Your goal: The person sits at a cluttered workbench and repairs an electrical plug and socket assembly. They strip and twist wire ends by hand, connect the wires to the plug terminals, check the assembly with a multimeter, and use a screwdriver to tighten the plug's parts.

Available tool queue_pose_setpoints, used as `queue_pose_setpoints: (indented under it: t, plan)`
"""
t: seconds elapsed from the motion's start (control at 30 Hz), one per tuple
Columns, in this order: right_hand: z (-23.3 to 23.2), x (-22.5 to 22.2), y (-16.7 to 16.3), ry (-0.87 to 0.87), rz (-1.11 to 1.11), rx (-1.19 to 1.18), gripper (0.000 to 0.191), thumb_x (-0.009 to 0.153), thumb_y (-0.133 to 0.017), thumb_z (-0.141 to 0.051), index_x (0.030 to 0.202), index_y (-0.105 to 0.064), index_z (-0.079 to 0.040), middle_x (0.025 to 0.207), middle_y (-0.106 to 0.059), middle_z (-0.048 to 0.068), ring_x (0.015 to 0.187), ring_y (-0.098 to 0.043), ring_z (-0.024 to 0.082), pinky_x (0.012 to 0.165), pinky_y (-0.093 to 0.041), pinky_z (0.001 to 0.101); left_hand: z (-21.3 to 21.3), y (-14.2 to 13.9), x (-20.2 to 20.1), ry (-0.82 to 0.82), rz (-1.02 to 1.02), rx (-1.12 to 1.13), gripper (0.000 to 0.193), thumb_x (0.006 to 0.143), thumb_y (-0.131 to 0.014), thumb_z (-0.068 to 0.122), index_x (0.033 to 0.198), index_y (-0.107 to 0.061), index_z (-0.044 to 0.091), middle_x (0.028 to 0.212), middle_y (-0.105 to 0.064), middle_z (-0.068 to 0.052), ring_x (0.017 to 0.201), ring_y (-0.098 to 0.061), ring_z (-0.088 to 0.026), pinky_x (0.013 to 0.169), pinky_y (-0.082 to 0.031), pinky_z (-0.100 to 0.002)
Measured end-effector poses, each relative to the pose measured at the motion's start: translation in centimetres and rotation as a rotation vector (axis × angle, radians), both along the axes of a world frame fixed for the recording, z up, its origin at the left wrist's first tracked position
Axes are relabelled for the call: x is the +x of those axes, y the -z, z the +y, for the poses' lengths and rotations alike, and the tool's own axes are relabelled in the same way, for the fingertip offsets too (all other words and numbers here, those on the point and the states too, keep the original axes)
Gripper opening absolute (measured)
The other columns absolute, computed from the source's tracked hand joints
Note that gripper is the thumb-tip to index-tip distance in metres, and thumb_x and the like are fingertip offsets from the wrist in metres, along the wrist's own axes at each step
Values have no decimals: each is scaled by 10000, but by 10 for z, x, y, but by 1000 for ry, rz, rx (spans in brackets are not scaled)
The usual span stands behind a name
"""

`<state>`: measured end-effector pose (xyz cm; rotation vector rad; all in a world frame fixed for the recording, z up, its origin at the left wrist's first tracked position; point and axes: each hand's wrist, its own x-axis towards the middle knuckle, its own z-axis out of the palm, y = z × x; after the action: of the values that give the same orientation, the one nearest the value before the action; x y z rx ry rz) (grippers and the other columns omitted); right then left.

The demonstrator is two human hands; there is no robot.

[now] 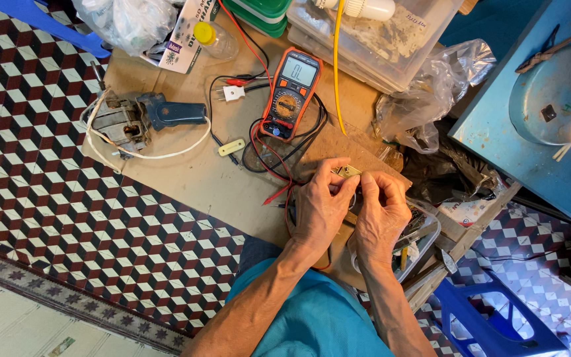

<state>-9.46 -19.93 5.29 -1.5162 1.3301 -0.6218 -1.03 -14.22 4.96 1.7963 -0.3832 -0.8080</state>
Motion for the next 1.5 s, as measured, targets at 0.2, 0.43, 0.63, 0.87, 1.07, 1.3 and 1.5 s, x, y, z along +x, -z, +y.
queue_pose_setpoints:
  t: [0.2, 0.43, 0.63, 0.87, 1.07, 1.3, 1.5]
  plan:
    - [-1, -1, 1, -5, 1, 7, 199, 1018, -709, -167, 999, -710, 31, 962, -614, 21, 858, -560, 81, 734, -479, 243, -4, 2, -2, -12, -70, 69, 342, 902, -744, 202, 1208, -633, 95, 748, -737, -69, 634, -736, -205, 589, -572, -369]
    - [0, -5, 0, -4, -36, 27, 190, 1018, -702, -162, 1004, -713, 27, 989, -618, 16, 883, -572, 79, 759, -492, 245, -4, 4, -6, -10, -100, 97, 349, 890, -753, 202, 1203, -633, 103, 744, -739, -60, 631, -728, -199, 587, -563, -373]
    - [-1, -10, 2, 42, -93, 96, 190, 1016, -700, -167, 982, -706, 20, 980, -603, 1, 848, -572, 65, 734, -493, 224, -3, 2, -10, -27, -68, 94, 351, 884, -750, 205, 1200, -638, 103, 741, -736, -52, 630, -728, -183, 589, -562, -356]
    - [-12, -33, 9, 79, -228, 235, 180, 1053, -677, -168, 1051, -702, 11, 919, -665, 52, 785, -584, 79, 707, -486, 227, -4, 1, -14, -29, 10, 126, 340, 887, -749, 215, 1189, -654, 94, 741, -749, -53, 636, -725, -155, 593, -552, -334]
    - [-38, -68, 13, 83, -431, 493, 147, 1003, -669, -125, 1057, -667, 11, 993, -717, 106, 834, -701, 157, 726, -572, 268, -2, 3, -22, -34, -31, 54, 320, 884, -750, 206, 1161, -668, 68, 734, -748, -69, 631, -704, -145, 587, -544, -325]
    - [-34, -84, 8, 83, -505, 651, 161, 957, -664, -57, 1107, -630, -9, 1013, -732, 128, 868, -724, 184, 753, -583, 279, 1, 5, -29, -7, -35, 6, 314, 882, -750, 183, 1152, -670, 44, 723, -749, -74, 616, -677, -127, 564, -530, -321]
    - [-19, -86, -9, 105, -405, 379, 181, 993, -646, -60, 1164, -638, 0, 1016, -724, 118, 864, -704, 153, 759, -569, 260, 5, -1, -24, 18, 0, 11, 332, 883, -758, 193, 1164, -661, 47, 711, -736, -72, 604, -653, -131, 552, -511, -334]
